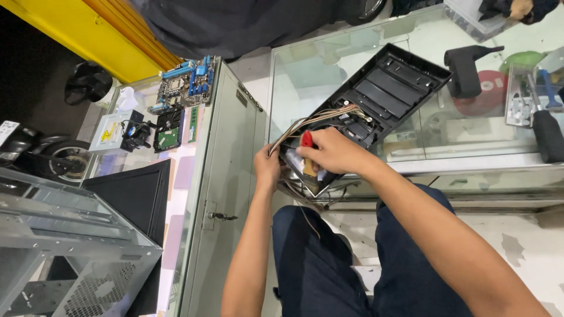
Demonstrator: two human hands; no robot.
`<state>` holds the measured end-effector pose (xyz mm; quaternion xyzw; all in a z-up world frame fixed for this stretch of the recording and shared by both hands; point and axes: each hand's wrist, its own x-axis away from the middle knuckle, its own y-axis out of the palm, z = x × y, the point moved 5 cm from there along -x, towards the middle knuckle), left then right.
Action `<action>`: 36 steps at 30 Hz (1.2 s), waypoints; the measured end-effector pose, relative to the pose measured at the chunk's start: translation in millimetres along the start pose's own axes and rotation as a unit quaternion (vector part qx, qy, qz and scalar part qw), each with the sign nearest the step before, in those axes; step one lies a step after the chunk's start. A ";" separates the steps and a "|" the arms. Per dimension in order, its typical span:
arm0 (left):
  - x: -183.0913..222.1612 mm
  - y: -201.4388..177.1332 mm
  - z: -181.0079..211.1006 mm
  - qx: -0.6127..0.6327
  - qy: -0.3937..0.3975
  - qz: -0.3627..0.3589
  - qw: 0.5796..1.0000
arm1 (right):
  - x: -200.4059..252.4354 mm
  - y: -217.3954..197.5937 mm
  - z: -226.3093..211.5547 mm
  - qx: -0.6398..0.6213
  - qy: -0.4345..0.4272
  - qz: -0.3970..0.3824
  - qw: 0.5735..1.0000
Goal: Cleaning a computer case and its front panel using a brush and a handheld air blower to remove dust.
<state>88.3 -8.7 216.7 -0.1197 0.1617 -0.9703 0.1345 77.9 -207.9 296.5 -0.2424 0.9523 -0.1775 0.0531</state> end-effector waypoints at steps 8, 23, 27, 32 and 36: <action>-60.0 1.0 -48.9 -0.034 0.036 0.000 0.999 | -28.3 -5.2 10.0 0.007 -0.057 -0.007 0.998; -38.1 -8.0 -12.5 -0.048 0.020 0.021 0.998 | -29.4 -10.8 -3.3 -0.042 -0.045 -0.069 0.996; -39.7 -9.9 -11.6 -0.102 0.028 0.012 0.994 | -57.0 6.1 19.2 0.002 -0.088 0.006 0.996; -32.4 -10.7 27.5 -0.126 0.001 -0.083 0.989 | -37.1 -9.8 -19.2 0.026 -0.016 -0.119 0.992; -34.2 -17.9 38.4 -0.081 -0.038 -0.142 0.986 | -27.2 -29.2 -3.9 -0.053 0.012 -0.080 0.995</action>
